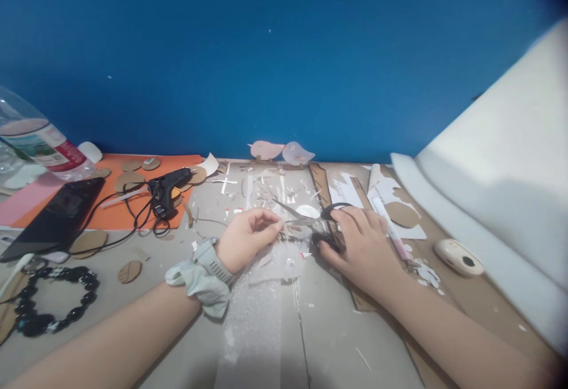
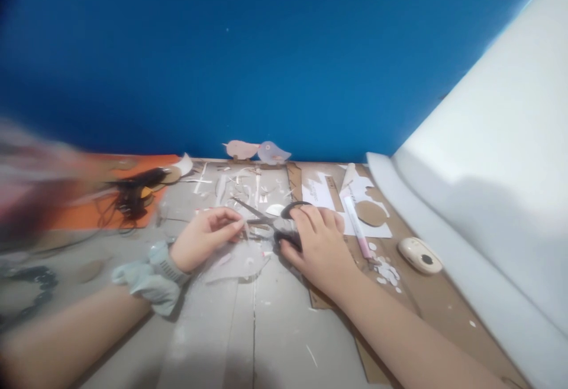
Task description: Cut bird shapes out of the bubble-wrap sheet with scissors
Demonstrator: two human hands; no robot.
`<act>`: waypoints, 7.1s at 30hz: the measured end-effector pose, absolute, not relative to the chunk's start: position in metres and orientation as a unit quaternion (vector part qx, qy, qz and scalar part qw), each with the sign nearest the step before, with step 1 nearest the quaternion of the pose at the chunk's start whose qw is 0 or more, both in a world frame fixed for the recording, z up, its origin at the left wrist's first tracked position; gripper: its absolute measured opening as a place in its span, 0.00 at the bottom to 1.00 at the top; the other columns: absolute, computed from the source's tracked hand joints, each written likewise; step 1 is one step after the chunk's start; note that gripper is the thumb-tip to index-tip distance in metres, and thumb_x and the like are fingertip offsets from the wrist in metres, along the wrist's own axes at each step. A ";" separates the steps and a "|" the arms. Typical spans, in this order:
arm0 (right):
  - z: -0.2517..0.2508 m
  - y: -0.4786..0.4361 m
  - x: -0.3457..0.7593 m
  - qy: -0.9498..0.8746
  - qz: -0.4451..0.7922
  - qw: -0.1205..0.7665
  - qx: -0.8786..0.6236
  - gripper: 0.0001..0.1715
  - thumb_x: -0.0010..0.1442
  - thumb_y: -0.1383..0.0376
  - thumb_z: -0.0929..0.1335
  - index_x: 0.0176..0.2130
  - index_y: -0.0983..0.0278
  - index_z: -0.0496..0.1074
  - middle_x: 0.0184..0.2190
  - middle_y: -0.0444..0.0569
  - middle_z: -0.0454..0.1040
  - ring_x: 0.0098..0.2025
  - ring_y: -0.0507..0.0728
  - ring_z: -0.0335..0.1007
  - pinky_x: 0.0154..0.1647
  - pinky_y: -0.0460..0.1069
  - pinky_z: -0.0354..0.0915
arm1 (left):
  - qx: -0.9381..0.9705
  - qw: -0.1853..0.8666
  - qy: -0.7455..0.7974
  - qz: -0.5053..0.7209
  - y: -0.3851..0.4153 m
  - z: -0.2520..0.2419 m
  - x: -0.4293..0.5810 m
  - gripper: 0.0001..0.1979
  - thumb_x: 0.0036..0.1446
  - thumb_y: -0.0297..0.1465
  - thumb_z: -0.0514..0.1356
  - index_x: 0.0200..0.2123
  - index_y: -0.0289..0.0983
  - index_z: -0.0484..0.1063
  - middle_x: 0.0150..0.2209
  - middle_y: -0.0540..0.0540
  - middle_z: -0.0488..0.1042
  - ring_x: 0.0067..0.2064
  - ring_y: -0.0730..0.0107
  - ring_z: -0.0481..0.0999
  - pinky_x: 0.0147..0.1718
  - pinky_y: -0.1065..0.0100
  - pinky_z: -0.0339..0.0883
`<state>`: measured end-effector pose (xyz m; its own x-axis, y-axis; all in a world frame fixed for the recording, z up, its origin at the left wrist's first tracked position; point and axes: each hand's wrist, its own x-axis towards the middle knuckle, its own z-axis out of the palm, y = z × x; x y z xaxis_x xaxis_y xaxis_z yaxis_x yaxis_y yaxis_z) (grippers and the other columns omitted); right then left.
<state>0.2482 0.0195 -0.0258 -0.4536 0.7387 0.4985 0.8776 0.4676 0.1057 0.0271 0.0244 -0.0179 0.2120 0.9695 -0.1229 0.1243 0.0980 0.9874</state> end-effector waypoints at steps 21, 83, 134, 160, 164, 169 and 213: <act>-0.026 0.019 0.246 -0.834 -0.162 0.197 -0.489 0.21 0.51 0.60 0.65 0.44 0.66 0.63 0.41 0.54 0.68 0.42 0.63 0.60 0.42 0.55 0.55 | 0.529 0.571 0.481 0.403 0.025 -0.018 0.029 0.07 0.50 0.30 0.61 0.31 0.32 0.70 0.26 0.49 0.72 0.26 0.77 0.69 0.29 0.73 0.64; -0.022 0.015 0.240 -0.812 -0.097 0.209 -0.537 0.23 0.52 0.57 0.65 0.45 0.64 0.61 0.43 0.54 0.67 0.46 0.64 0.60 0.46 0.57 0.54 | 0.599 0.543 0.441 0.391 0.022 -0.016 0.026 0.12 0.56 0.38 0.55 0.28 0.35 0.65 0.23 0.51 0.70 0.25 0.75 0.68 0.30 0.72 0.63; -0.020 0.020 0.243 -0.797 -0.070 0.203 -0.565 0.23 0.53 0.57 0.64 0.46 0.65 0.60 0.44 0.55 0.67 0.46 0.64 0.60 0.46 0.56 0.55 | 0.538 0.569 0.451 0.428 0.024 -0.018 0.028 0.14 0.53 0.40 0.58 0.32 0.33 0.69 0.24 0.51 0.70 0.25 0.76 0.68 0.27 0.73 0.65; -0.021 0.020 0.244 -0.792 -0.056 0.204 -0.573 0.21 0.54 0.58 0.63 0.46 0.64 0.60 0.44 0.55 0.66 0.47 0.64 0.60 0.45 0.56 0.55 | 0.485 0.579 0.458 0.468 0.028 -0.020 0.027 0.18 0.51 0.38 0.59 0.42 0.33 0.65 0.23 0.52 0.69 0.22 0.77 0.70 0.24 0.72 0.69; -0.020 0.019 0.243 -0.791 -0.064 0.203 -0.574 0.21 0.54 0.58 0.63 0.46 0.64 0.60 0.44 0.55 0.67 0.47 0.64 0.60 0.46 0.57 0.54 | 0.488 0.583 0.456 0.463 0.028 -0.023 0.026 0.18 0.52 0.38 0.59 0.43 0.32 0.64 0.24 0.52 0.69 0.23 0.77 0.70 0.25 0.71 0.68; -0.019 0.019 0.243 -0.790 -0.058 0.207 -0.574 0.20 0.54 0.58 0.63 0.46 0.64 0.61 0.44 0.55 0.67 0.46 0.64 0.60 0.45 0.56 0.55 | 0.487 0.588 0.455 0.459 0.027 -0.024 0.025 0.17 0.52 0.39 0.59 0.40 0.33 0.65 0.24 0.52 0.70 0.23 0.76 0.70 0.27 0.71 0.68; -0.022 0.019 0.243 -0.815 -0.055 0.201 -0.540 0.20 0.53 0.60 0.64 0.46 0.63 0.60 0.44 0.53 0.66 0.45 0.62 0.60 0.45 0.55 0.53 | 0.486 0.594 0.457 0.450 0.027 -0.021 0.026 0.13 0.53 0.40 0.59 0.30 0.34 0.64 0.23 0.53 0.70 0.24 0.78 0.70 0.29 0.72 0.69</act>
